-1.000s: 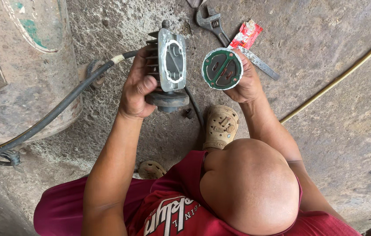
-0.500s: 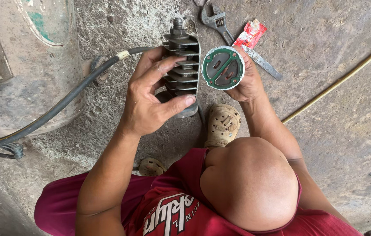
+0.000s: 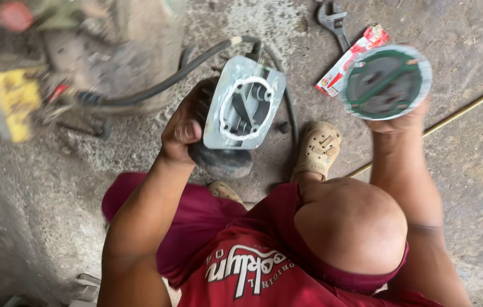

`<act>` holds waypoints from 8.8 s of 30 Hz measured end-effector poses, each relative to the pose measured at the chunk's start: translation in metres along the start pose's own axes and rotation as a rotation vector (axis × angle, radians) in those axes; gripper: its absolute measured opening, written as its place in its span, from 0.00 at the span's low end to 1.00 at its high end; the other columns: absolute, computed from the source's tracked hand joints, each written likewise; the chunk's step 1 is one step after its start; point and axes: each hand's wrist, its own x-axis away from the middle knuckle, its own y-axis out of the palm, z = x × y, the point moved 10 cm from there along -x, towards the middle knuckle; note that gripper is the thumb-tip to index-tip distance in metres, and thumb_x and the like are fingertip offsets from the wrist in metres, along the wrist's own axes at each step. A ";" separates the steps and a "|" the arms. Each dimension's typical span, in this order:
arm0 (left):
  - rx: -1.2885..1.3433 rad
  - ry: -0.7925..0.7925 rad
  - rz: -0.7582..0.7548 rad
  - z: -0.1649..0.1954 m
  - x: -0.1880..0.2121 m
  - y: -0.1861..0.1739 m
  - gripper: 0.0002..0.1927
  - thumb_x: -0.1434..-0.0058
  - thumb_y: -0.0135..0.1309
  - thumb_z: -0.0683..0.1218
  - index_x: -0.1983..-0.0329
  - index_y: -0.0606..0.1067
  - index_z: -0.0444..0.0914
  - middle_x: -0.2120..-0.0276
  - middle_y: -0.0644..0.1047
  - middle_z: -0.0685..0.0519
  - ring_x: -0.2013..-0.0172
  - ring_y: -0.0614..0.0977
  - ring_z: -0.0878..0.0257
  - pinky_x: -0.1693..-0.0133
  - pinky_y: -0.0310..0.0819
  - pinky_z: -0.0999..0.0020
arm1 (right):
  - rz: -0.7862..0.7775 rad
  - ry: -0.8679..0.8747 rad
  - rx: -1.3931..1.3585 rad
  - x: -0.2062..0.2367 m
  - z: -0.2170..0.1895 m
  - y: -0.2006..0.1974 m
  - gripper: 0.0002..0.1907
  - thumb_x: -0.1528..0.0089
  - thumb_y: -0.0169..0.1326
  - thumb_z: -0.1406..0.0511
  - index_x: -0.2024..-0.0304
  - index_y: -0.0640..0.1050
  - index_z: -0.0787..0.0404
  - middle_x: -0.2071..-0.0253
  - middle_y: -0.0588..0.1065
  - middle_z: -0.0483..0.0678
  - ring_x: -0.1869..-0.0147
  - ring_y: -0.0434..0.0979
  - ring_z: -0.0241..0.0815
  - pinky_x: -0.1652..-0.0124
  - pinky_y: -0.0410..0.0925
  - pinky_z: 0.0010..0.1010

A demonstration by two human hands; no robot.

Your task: The person applies sealant to the edges of a metal engine part and a green gasket using a small metal tool. They spread the sealant evenly along the surfaces and then align the gasket with the engine part.

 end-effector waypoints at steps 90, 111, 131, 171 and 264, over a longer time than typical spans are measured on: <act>-0.593 0.513 0.213 0.163 0.311 0.059 0.36 0.38 0.63 0.39 0.28 0.64 0.29 0.41 0.76 0.43 0.42 0.80 0.58 0.37 0.75 0.65 | -0.406 0.368 -0.050 0.138 0.277 0.376 0.31 0.36 0.64 0.71 0.31 0.69 0.64 0.37 0.75 0.50 0.35 0.78 0.43 0.35 0.74 0.39; -0.838 0.558 0.160 0.164 0.295 0.086 0.30 0.40 0.68 0.42 0.35 0.74 0.36 0.34 0.66 0.46 0.35 0.72 0.56 0.32 0.71 0.61 | -0.410 0.329 -0.066 0.140 0.270 0.385 0.31 0.35 0.64 0.70 0.31 0.69 0.65 0.37 0.75 0.50 0.36 0.77 0.42 0.35 0.72 0.38; -0.844 0.569 0.132 0.162 0.298 0.083 0.31 0.41 0.66 0.41 0.34 0.73 0.37 0.31 0.66 0.44 0.35 0.72 0.57 0.31 0.74 0.60 | -0.409 0.347 -0.048 0.142 0.271 0.385 0.31 0.35 0.65 0.70 0.31 0.69 0.66 0.39 0.74 0.51 0.37 0.77 0.43 0.34 0.73 0.40; -1.140 0.533 0.144 0.160 0.283 0.099 0.28 0.42 0.66 0.43 0.38 0.75 0.33 0.31 0.65 0.43 0.33 0.69 0.56 0.32 0.66 0.63 | -0.390 0.318 0.045 0.142 0.264 0.393 0.26 0.32 0.59 0.73 0.32 0.70 0.67 0.37 0.75 0.51 0.37 0.77 0.41 0.39 0.74 0.34; 0.416 0.424 -0.231 -0.003 0.243 -0.041 0.46 0.44 0.68 0.46 0.25 0.61 0.30 0.37 0.74 0.40 0.40 0.79 0.51 0.38 0.76 0.56 | -0.645 -0.541 1.913 0.207 0.220 0.472 0.38 0.48 0.75 0.63 0.39 0.73 0.65 0.38 0.68 0.59 0.37 0.70 0.59 0.41 0.70 0.47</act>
